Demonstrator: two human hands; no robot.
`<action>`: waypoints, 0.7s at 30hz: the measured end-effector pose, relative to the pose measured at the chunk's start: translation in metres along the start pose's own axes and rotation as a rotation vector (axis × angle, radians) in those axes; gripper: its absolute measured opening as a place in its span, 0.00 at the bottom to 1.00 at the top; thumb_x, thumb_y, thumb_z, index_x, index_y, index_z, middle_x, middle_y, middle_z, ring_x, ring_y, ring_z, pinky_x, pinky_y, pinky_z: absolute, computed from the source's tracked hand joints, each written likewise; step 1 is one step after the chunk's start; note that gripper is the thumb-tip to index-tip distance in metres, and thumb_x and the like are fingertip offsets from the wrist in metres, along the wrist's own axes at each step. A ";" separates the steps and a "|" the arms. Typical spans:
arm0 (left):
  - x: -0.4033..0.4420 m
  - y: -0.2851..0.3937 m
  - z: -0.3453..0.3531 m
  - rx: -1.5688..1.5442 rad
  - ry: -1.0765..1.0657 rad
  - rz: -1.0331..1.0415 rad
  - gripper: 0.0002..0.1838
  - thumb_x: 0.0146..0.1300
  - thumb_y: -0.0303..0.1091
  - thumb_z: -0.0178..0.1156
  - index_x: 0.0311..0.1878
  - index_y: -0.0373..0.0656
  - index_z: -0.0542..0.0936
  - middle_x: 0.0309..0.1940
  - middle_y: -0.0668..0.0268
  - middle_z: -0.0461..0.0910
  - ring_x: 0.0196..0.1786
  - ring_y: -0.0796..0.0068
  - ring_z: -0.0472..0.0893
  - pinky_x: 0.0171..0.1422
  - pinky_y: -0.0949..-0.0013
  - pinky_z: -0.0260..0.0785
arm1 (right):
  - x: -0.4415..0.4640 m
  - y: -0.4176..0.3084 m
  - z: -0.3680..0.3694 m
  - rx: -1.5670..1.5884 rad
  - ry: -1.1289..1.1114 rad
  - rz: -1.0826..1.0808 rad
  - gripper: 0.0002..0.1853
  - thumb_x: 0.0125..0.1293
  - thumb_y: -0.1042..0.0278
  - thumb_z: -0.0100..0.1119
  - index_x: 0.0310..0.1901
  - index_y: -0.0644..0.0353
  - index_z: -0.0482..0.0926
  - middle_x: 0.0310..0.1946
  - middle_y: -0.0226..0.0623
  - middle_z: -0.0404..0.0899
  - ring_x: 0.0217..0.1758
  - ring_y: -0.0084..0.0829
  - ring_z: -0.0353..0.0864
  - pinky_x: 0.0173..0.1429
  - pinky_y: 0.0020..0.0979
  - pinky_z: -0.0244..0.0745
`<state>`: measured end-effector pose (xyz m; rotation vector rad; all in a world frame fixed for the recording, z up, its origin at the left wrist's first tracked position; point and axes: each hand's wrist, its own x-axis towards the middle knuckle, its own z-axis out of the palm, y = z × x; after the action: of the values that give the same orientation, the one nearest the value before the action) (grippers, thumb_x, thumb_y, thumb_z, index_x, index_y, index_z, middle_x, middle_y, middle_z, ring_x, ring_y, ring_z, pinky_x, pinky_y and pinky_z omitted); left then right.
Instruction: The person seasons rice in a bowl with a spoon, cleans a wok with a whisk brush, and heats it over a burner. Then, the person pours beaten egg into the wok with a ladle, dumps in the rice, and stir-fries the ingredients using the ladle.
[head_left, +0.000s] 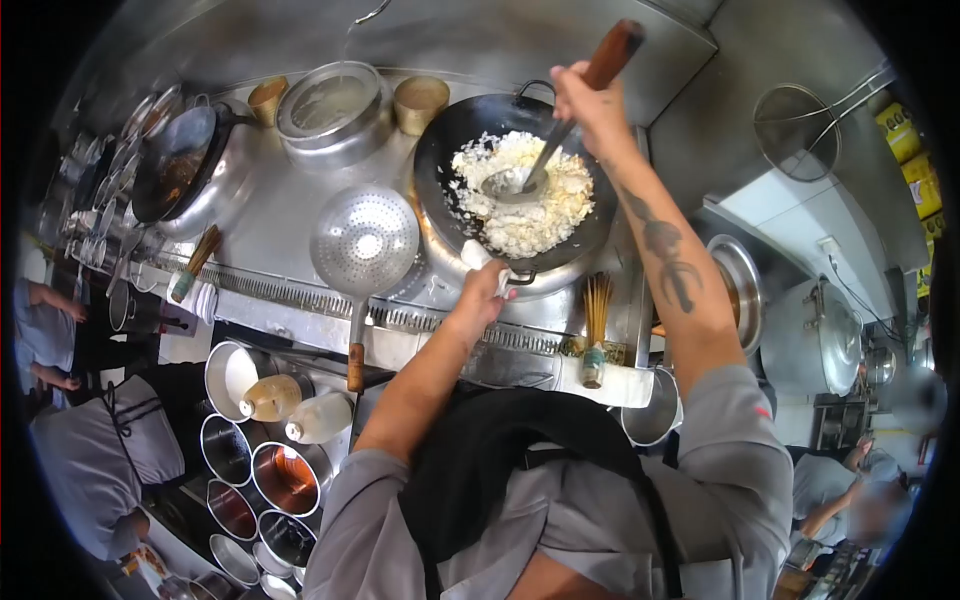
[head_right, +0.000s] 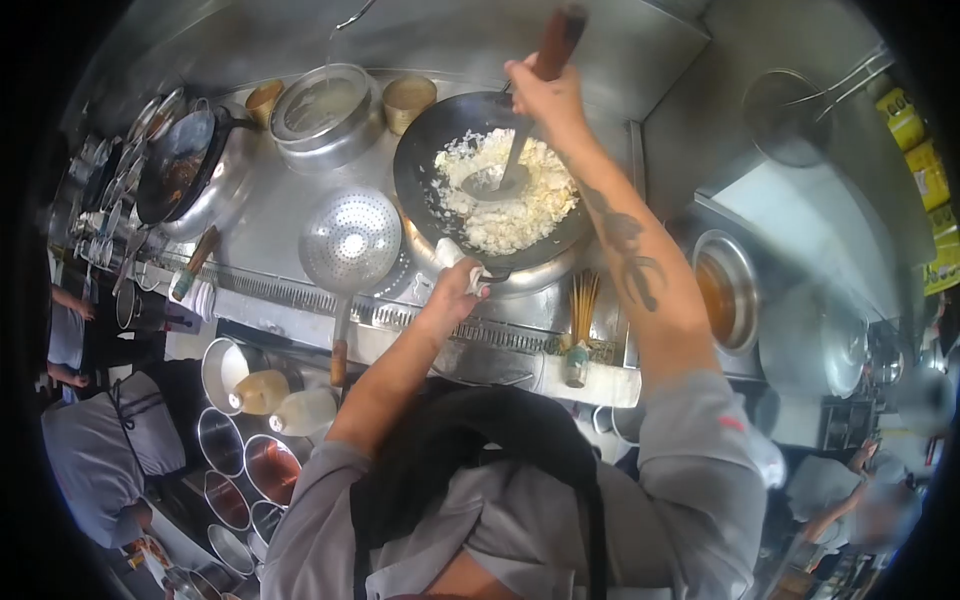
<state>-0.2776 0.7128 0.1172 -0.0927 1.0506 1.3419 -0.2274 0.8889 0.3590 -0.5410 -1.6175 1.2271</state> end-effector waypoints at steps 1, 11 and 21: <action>-0.002 0.001 0.002 0.002 0.005 0.006 0.08 0.59 0.31 0.58 0.40 0.40 0.73 0.33 0.62 0.74 0.33 0.69 0.75 0.26 0.65 0.69 | -0.003 -0.020 -0.007 -0.009 0.067 -0.013 0.11 0.64 0.70 0.61 0.25 0.58 0.71 0.17 0.25 0.67 0.16 0.17 0.64 0.22 0.26 0.63; 0.006 0.002 -0.001 0.002 -0.041 -0.028 0.08 0.59 0.31 0.58 0.40 0.42 0.72 0.32 0.62 0.75 0.32 0.68 0.75 0.27 0.66 0.69 | 0.005 -0.049 -0.063 -0.074 0.139 0.019 0.14 0.59 0.61 0.68 0.25 0.57 0.74 0.18 0.26 0.70 0.18 0.20 0.68 0.29 0.27 0.68; -0.115 -0.003 0.025 -0.084 -0.010 -0.084 0.06 0.68 0.33 0.50 0.42 0.42 0.73 0.34 0.63 0.77 0.33 0.70 0.76 0.32 0.68 0.72 | 0.036 -0.047 -0.101 0.125 0.270 0.129 0.12 0.63 0.66 0.60 0.26 0.59 0.69 0.16 0.31 0.68 0.17 0.28 0.69 0.27 0.32 0.70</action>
<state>-0.2461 0.6418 0.2054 -0.1908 0.9716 1.3085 -0.1421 0.9458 0.4164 -0.7082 -1.2867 1.2807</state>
